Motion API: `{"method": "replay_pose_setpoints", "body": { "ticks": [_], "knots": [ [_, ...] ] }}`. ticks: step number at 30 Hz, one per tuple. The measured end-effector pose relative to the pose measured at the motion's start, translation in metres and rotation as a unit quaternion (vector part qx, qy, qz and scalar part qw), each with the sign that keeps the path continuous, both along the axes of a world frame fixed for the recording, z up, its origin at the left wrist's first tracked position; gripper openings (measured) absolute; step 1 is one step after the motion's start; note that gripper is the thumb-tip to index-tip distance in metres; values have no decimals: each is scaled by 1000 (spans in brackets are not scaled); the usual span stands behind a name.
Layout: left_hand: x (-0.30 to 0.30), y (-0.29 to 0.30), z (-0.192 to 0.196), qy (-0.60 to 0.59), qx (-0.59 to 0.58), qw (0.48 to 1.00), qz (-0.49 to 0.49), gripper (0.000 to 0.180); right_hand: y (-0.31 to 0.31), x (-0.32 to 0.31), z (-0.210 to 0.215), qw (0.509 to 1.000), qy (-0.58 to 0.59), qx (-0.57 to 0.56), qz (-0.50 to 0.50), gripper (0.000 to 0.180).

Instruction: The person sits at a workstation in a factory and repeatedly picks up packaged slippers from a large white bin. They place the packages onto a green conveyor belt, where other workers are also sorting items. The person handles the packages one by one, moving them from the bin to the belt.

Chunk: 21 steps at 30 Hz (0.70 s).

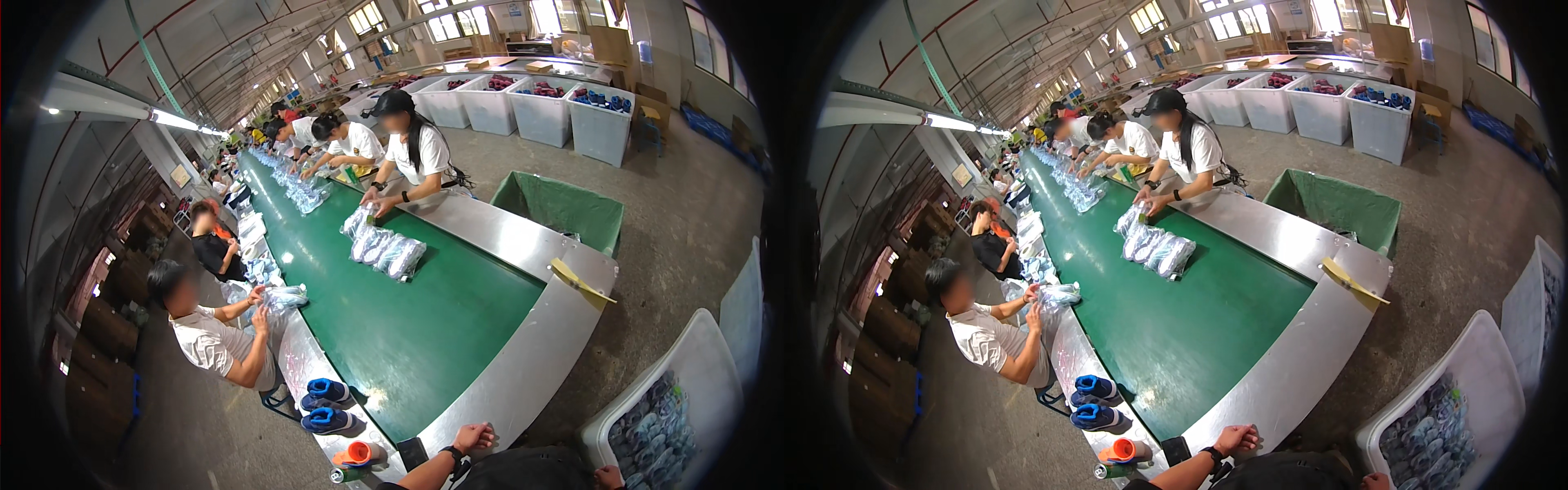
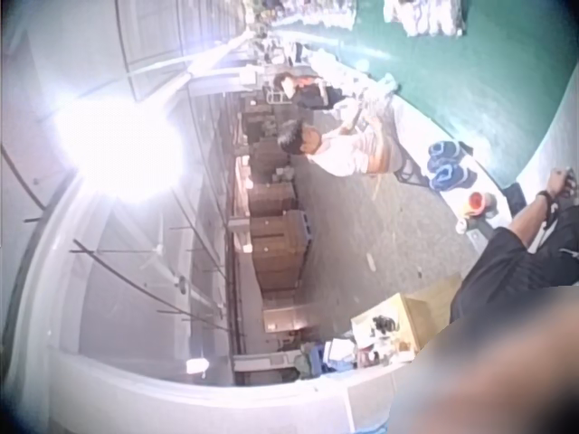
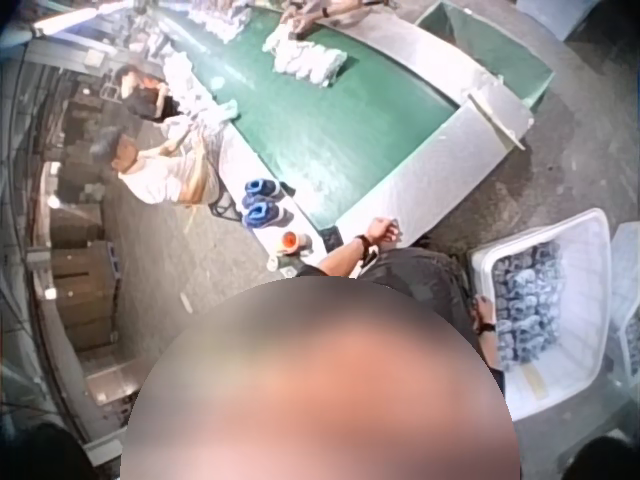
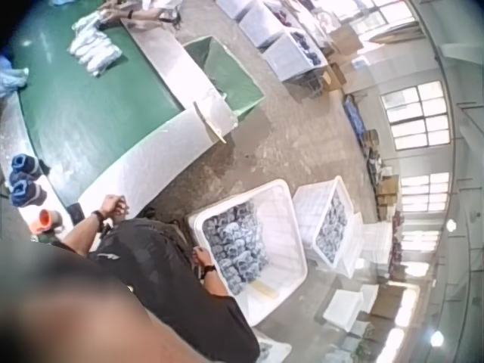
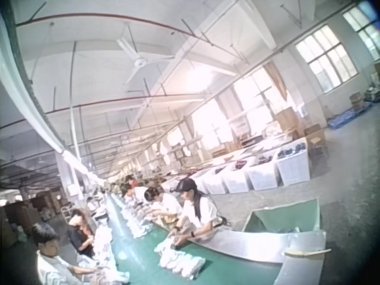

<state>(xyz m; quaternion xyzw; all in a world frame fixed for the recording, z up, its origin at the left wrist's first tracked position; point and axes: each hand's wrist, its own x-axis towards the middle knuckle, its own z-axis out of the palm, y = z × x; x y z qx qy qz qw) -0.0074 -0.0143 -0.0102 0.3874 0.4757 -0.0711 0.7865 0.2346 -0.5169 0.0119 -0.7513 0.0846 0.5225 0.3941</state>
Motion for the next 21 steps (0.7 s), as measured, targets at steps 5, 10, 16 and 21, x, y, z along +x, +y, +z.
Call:
{"method": "replay_pose_setpoints", "body": {
  "ticks": [5,10,16,21],
  "knots": [
    [1,0,-3,4,-4,1000,0,39,4,-2,2,999,-24,-15,-17,28],
    [0,2,-2,12,-4,1000,-3,39,-2,-3,-2,1000,-8,-8,-19,31],
    [1,1,2,3,-2,1000,-4,39,-19,12,-37,999,23,-4,-26,31],
    [0,3,1,14,-12,1000,13,38,-22,19,-55,958,-249,-88,115,22]
  ]
}}
